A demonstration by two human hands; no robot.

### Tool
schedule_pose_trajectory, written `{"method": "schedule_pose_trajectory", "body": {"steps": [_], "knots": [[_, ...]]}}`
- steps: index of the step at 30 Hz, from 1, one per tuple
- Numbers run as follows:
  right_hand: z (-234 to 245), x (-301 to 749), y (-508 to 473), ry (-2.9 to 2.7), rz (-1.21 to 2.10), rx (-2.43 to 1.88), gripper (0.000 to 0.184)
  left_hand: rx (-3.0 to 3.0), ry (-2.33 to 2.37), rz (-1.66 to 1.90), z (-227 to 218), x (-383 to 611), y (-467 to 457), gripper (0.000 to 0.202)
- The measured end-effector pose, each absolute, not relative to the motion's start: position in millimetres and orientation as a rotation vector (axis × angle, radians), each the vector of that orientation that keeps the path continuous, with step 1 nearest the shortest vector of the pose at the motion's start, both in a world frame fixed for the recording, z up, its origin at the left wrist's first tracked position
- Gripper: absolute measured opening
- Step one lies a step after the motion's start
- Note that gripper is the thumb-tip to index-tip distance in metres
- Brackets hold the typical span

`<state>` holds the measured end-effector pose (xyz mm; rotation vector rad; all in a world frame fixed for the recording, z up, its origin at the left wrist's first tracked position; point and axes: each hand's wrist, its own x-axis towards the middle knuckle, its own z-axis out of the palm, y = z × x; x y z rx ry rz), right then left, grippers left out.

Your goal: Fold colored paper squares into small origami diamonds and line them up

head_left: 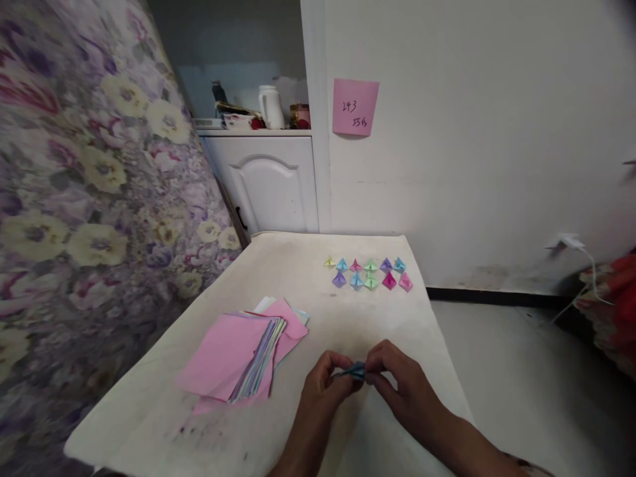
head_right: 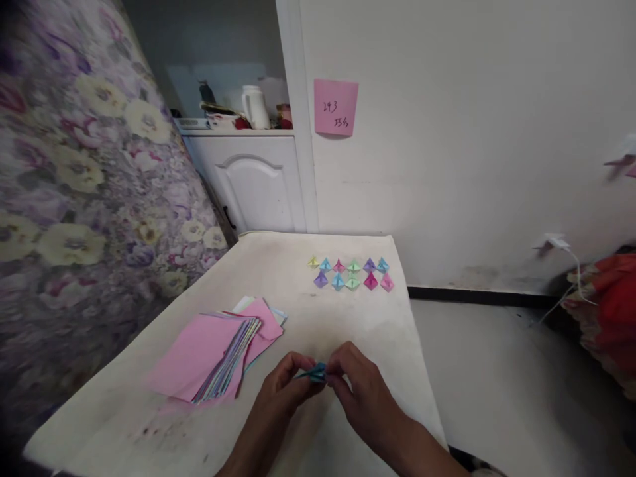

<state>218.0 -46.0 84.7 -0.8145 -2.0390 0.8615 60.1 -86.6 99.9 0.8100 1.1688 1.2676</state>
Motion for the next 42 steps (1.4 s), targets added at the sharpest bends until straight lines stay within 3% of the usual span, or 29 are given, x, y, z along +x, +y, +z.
{"method": "schedule_pose_trajectory", "body": {"steps": [17,42], "knots": [[90,219,-50,-2.248,0.729,-0.778,0.016,0.88,1.287,1.184,87,59,-83,0.022],[84,209,-55,-1.989,0.834,-0.961,0.008,0.932,1.439,1.247,81,60,-80,0.014]]}}
